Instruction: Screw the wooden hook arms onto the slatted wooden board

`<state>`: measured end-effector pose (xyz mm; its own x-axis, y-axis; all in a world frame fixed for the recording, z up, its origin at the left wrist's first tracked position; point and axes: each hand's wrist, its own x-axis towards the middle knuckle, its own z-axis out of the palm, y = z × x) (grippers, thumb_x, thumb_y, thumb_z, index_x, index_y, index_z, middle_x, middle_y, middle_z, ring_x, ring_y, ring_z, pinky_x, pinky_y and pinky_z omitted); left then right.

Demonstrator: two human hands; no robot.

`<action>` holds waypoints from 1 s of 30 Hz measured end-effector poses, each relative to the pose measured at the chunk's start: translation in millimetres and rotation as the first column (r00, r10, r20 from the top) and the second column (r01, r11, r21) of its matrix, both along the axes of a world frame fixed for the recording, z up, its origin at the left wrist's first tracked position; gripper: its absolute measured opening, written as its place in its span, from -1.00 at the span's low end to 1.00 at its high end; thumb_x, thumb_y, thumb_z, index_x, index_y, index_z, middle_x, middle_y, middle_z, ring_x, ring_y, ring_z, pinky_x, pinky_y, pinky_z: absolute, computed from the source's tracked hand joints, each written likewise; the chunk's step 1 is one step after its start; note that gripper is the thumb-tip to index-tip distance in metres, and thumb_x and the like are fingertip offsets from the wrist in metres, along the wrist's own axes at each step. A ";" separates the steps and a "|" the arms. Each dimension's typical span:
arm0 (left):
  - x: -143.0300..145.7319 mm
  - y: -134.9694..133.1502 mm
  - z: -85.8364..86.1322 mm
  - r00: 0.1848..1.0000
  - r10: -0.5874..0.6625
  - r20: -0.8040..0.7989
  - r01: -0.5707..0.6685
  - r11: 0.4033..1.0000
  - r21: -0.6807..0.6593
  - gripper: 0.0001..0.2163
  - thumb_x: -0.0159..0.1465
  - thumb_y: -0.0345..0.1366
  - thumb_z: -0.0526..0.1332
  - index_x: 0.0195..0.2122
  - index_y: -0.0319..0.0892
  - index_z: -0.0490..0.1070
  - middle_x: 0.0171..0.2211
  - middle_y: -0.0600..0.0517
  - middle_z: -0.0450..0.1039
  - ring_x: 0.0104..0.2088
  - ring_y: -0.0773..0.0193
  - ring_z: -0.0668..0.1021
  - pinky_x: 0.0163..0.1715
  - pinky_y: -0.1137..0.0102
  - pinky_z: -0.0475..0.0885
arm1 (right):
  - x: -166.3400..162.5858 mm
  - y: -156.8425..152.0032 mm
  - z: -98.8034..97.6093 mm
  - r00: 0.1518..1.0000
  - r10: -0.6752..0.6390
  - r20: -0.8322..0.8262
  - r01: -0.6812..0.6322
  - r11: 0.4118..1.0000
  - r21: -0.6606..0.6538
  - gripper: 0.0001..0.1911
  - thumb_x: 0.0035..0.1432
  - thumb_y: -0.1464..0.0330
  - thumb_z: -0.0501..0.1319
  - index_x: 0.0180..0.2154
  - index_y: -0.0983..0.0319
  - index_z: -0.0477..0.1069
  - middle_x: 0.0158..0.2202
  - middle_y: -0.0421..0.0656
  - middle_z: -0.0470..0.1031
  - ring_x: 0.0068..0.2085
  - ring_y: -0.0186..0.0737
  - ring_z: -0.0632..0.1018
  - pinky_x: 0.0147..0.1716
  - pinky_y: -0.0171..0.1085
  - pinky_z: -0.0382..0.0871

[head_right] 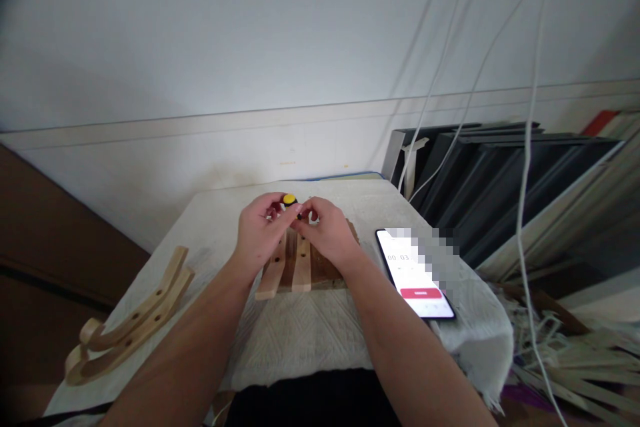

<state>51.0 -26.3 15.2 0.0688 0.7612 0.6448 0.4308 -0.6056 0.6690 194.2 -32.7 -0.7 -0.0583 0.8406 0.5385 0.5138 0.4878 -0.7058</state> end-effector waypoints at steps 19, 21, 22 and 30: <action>-0.2 -2.6 3.3 0.999 -0.016 -0.035 0.016 1.000 0.013 -0.78 0.20 -0.30 0.16 -0.15 -0.17 0.47 -0.30 0.00 0.52 -0.41 0.34 0.46 -0.41 0.43 0.36 | -0.6 2.3 -3.0 0.994 0.108 -0.018 -0.107 0.993 0.054 -0.81 0.00 0.38 0.18 -0.27 0.24 0.41 -0.35 -0.17 0.45 -0.35 -0.27 0.41 -0.35 -0.27 0.28; -0.4 -2.2 1.9 0.999 -0.045 -0.022 0.045 0.999 0.001 -0.74 0.22 -0.32 0.12 -0.08 -0.18 0.44 -0.24 -0.02 0.52 -0.36 0.32 0.48 -0.38 0.42 0.37 | -0.7 2.7 -3.3 0.995 0.097 -0.027 -0.095 0.994 0.047 -0.84 -0.01 0.39 0.19 -0.30 0.23 0.41 -0.36 -0.18 0.45 -0.35 -0.27 0.42 -0.34 -0.26 0.28; -0.2 -2.0 1.0 0.999 -0.047 -0.015 0.047 0.999 -0.002 -0.72 0.22 -0.32 0.13 -0.05 -0.19 0.43 -0.22 -0.03 0.51 -0.34 0.31 0.49 -0.37 0.42 0.38 | -0.9 2.9 -3.4 0.996 0.084 -0.034 -0.083 0.996 0.037 -0.85 -0.02 0.39 0.19 -0.31 0.23 0.41 -0.38 -0.18 0.45 -0.36 -0.27 0.42 -0.34 -0.26 0.28; 1.6 -2.4 0.3 0.999 0.030 -0.018 -0.029 0.999 0.028 -0.80 0.17 -0.24 0.21 -0.21 -0.18 0.47 -0.30 0.00 0.52 -0.39 0.32 0.46 -0.38 0.41 0.37 | -1.6 2.2 -3.1 0.998 0.052 -0.038 -0.052 0.999 0.016 -0.82 -0.04 0.36 0.20 -0.30 0.21 0.38 -0.37 -0.19 0.43 -0.37 -0.26 0.40 -0.35 -0.25 0.29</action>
<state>52.6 -28.7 15.5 0.0583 0.7448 0.6648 0.4607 -0.6108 0.6440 192.6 -30.5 -3.7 -0.0808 0.8285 0.5541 0.4604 0.5241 -0.7165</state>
